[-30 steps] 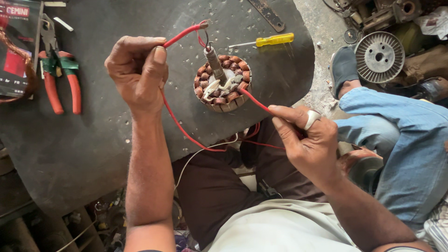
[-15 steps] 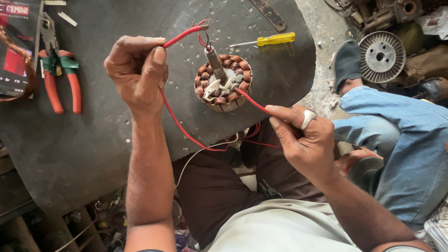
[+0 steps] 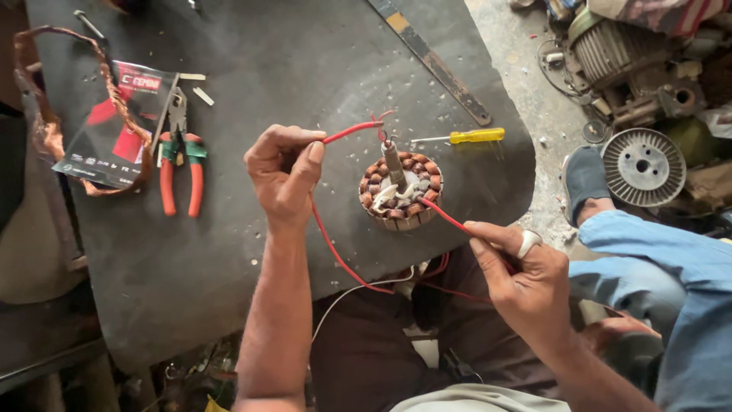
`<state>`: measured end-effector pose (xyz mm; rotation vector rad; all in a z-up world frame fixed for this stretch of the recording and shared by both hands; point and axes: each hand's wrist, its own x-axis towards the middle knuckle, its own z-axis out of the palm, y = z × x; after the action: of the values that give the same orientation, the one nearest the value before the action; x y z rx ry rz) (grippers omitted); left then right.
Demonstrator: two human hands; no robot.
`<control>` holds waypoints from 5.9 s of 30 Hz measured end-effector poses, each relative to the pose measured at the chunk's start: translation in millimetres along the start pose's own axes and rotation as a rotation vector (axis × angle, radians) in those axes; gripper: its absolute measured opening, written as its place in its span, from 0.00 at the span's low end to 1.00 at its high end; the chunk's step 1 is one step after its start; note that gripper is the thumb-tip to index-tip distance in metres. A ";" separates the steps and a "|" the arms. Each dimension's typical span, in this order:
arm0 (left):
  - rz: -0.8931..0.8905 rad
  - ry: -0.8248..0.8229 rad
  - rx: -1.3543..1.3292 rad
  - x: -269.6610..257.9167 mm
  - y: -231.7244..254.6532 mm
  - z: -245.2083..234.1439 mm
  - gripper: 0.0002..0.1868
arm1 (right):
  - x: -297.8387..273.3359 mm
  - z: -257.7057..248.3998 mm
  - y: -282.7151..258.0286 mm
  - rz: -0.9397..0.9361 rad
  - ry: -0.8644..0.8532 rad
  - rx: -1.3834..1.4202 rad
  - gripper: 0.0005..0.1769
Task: The person prepares a fan motor for repair by by connecting red wires to the copper coils, then uses a screwdriver to tuck small white insulators into the stator slots.
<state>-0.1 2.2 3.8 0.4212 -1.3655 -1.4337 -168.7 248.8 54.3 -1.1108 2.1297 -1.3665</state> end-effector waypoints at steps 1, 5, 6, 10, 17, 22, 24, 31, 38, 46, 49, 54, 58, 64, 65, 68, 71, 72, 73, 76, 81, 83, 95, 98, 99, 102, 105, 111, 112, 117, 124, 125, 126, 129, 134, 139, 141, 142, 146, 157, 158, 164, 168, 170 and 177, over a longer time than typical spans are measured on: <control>0.004 0.001 0.001 0.9 0.1 -1.0 0.02 | 0.2 0.3 0.4 -0.004 0.000 0.002 0.10; 0.004 -0.004 -0.007 0.6 -1.9 -1.5 0.03 | -0.9 -0.2 1.0 -0.022 -0.011 -0.018 0.10; 0.008 -0.006 -0.010 0.3 -2.2 -1.9 0.03 | -1.1 0.3 0.9 -0.027 -0.009 -0.012 0.10; 0.016 -0.004 -0.014 -0.2 -5.2 -3.9 0.03 | -3.0 0.1 1.1 -0.020 -0.005 -0.015 0.10; 0.024 -0.009 0.006 1.4 -3.5 -6.1 0.01 | -4.4 0.0 -2.9 -0.046 -0.006 0.022 0.10; 0.046 -0.026 0.014 -0.2 -9.1 -11.2 0.01 | -8.8 1.1 1.2 0.015 -0.041 -0.024 0.11; 0.046 -0.028 -0.032 -0.3 -10.5 -12.6 0.01 | -9.6 1.2 1.8 -0.051 -0.025 0.062 0.10; 0.057 -0.045 -0.026 -0.6 -9.7 -13.3 0.01 | -10.0 0.8 2.0 -0.050 -0.034 0.098 0.11; 0.058 -0.057 -0.011 -1.0 -9.5 -15.1 0.01 | -9.7 0.6 2.6 -0.043 -0.038 0.091 0.10; 0.070 -0.063 0.010 -0.9 -11.1 -16.2 0.01 | -8.4 0.1 3.1 0.008 -0.073 0.112 0.10; 0.074 -0.064 0.009 -0.9 -11.4 -15.8 0.01 | -8.4 -1.0 3.3 -0.020 -0.066 0.070 0.10; 0.065 -0.066 0.003 -1.0 -10.4 -15.8 0.01 | -8.4 -0.5 3.5 -0.039 -0.058 0.080 0.10; 0.059 -0.065 0.001 -1.3 -9.8 -15.4 0.01 | -7.5 -0.7 4.2 -0.033 -0.079 0.089 0.10; 0.082 -0.086 -0.002 0.5 -10.0 -15.5 0.01 | -8.0 -2.1 5.4 -0.010 -0.054 0.125 0.10; 0.076 -0.082 -0.003 0.3 -10.0 -15.4 0.01 | -7.9 -1.9 5.4 -0.016 -0.055 0.131 0.10; 0.065 -0.076 -0.006 -0.5 -9.9 -15.0 0.01 | -6.7 -0.9 6.2 -0.030 -0.066 0.118 0.10; 0.066 -0.075 -0.005 0.0 -10.2 -14.9 0.01 | -6.2 -0.4 7.8 -0.010 -0.071 0.117 0.10; 0.067 -0.075 -0.004 -0.4 -10.4 -15.2 0.01 | -6.8 -0.3 8.5 0.019 -0.066 0.134 0.10; 0.067 -0.076 -0.002 -0.8 -10.6 -15.3 0.01 | -7.3 -0.6 9.1 0.020 -0.066 0.133 0.10; 0.074 -0.080 0.002 -0.7 -10.8 -15.8 0.01 | -8.1 -1.6 9.9 0.051 -0.058 0.132 0.10; 0.066 -0.074 0.000 -0.5 -11.1 -15.5 0.01 | -8.1 -1.9 8.0 0.052 -0.053 0.133 0.10; 0.069 -0.079 0.002 -0.6 -10.8 -15.7 0.01 | -8.6 -2.4 6.5 0.036 -0.044 0.119 0.10; 0.091 -0.089 0.015 0.6 -12.2 -16.1 0.01 | -8.8 0.5 7.4 0.018 -0.066 0.121 0.10; 0.075 -0.077 0.015 -0.8 -11.5 -15.6 0.01 | -9.9 -0.3 5.5 0.028 -0.051 0.121 0.10; 0.075 -0.076 0.020 -0.9 -11.2 -15.6 0.01 | -10.2 -0.5 4.8 0.025 -0.042 0.127 0.10; 0.070 -0.075 0.015 -0.9 -10.8 -15.2 0.02 | -9.6 0.2 4.8 -0.016 -0.044 0.116 0.10; 0.062 -0.071 0.001 -0.8 -11.0 -15.5 0.01 | -8.8 0.9 7.3 0.037 -0.059 0.162 0.10; 0.041 -0.029 0.017 -6.6 -1.8 -8.4 0.01 | -19.0 -8.6 6.4 0.155 -0.048 0.404 0.14; 0.038 -0.020 0.015 -8.3 3.4 -3.3 0.01 | -20.0 -10.9 5.6 0.150 -0.053 0.406 0.14; -0.159 0.329 -0.166 -64.5 46.4 34.6 0.06 | -28.0 -10.3 6.2 0.209 -0.098 0.779 0.18; -0.482 0.448 -0.566 -161.2 63.4 106.0 0.14 | -53.4 41.3 9.8 0.295 -0.274 1.025 0.16; -0.534 0.472 -0.623 -166.2 61.4 107.7 0.14 | -55.0 46.2 11.2 0.354 -0.271 1.011 0.14; -0.588 0.496 -0.680 -170.0 59.0 108.3 0.15 | -56.1 48.2 13.4 0.416 -0.266 0.996 0.13; -0.631 0.478 -0.754 -172.9 51.8 103.1 0.17 | -55.2 47.6 21.0 0.344 -0.300 0.989 0.12; -0.645 0.398 -0.790 -177.7 47.3 96.1 0.13 | -55.8 48.5 23.4 0.300 -0.318 0.931 0.11; -0.534 0.406 -0.708 -179.6 48.7 99.4 0.11 | -52.5 46.7 19.7 0.110 -0.366 0.786 0.11; -0.403 0.315 -0.380 -175.2 52.6 100.5 0.09 | -41.2 45.0 18.3 0.237 -0.498 0.904 0.08; -0.402 0.318 -0.378 -171.1 54.8 99.5 0.09 | -36.4 47.5 15.2 0.238 -0.502 0.905 0.08; -0.245 0.269 -0.221 -150.0 54.2 94.0 0.09 | -9.2 32.8 9.0 0.148 -0.412 0.747 0.03; -0.125 0.414 0.001 -100.2 -18.6 66.2 0.24 | 125.0 2.9 98.8 -0.556 0.031 -0.451 0.15; -0.138 0.350 -0.003 -102.1 -15.9 61.8 0.31 | 127.5 4.1 102.8 -0.521 0.002 -0.491 0.13; -0.150 0.190 0.261 -103.4 -6.4 62.9 0.49 | 123.3 -14.8 89.9 -0.238 -0.071 -0.034 0.09; -0.241 0.146 0.312 -97.0 -1.0 64.0 0.49 | 111.1 -20.1 72.4 -0.230 -0.064 0.195 0.13; -0.274 0.143 0.262 -94.0 0.3 61.9 0.48 | 108.0 -17.1 70.8 -0.223 -0.060 0.309 0.14; -0.366 0.070 0.076 -88.3 1.5 54.4 0.43 | 114.0 9.6 92.0 -0.368 -0.135 0.298 0.22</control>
<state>-10.8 103.7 -14.3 0.7967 -1.3352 -1.6469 -270.9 174.1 -20.1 -1.4665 1.6138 -1.6485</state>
